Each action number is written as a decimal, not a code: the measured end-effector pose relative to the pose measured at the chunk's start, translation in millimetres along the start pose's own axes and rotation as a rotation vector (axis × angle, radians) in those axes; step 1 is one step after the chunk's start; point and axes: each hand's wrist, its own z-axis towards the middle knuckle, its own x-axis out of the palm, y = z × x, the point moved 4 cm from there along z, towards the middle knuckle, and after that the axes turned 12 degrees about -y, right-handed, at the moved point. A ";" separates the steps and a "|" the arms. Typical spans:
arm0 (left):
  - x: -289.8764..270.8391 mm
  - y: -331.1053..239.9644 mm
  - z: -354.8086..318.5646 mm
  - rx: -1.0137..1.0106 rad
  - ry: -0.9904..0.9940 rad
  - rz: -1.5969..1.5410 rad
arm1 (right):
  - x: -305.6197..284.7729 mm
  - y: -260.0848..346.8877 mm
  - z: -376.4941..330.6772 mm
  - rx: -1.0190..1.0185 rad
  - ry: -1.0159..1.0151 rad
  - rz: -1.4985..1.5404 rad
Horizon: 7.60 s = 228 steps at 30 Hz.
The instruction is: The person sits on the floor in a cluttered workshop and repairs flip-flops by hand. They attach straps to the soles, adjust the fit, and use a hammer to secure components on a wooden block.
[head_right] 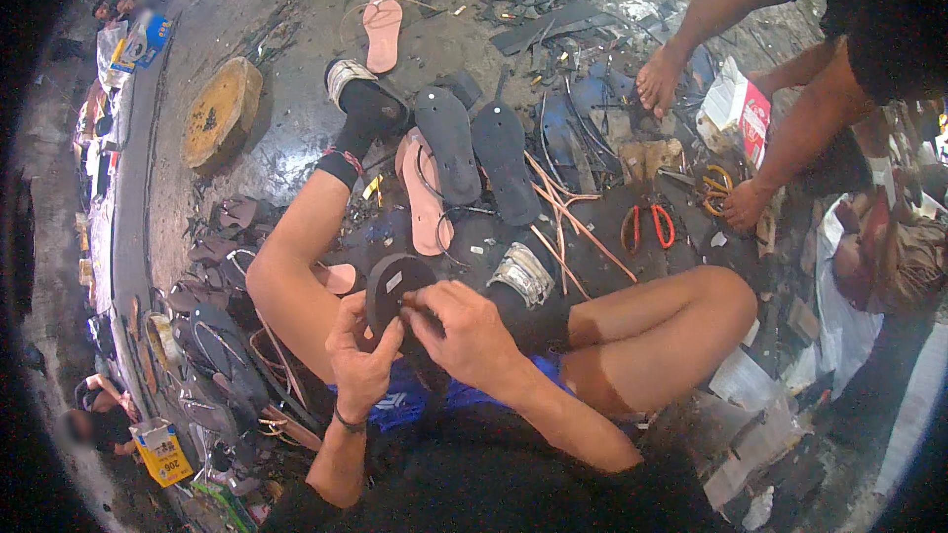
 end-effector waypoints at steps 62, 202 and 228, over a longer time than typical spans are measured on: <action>-24.7 49.1 46.9 -0.578 -0.151 -0.774 | -22.9 -74.5 -7.2 0.529 0.078 0.215; -15.0 4.8 -4.1 -0.136 0.343 0.166 | -7.8 -12.8 -29.5 0.147 0.040 -0.189; 2.6 -2.1 -5.8 0.086 0.508 0.203 | -18.7 -26.5 -37.8 0.272 0.105 0.014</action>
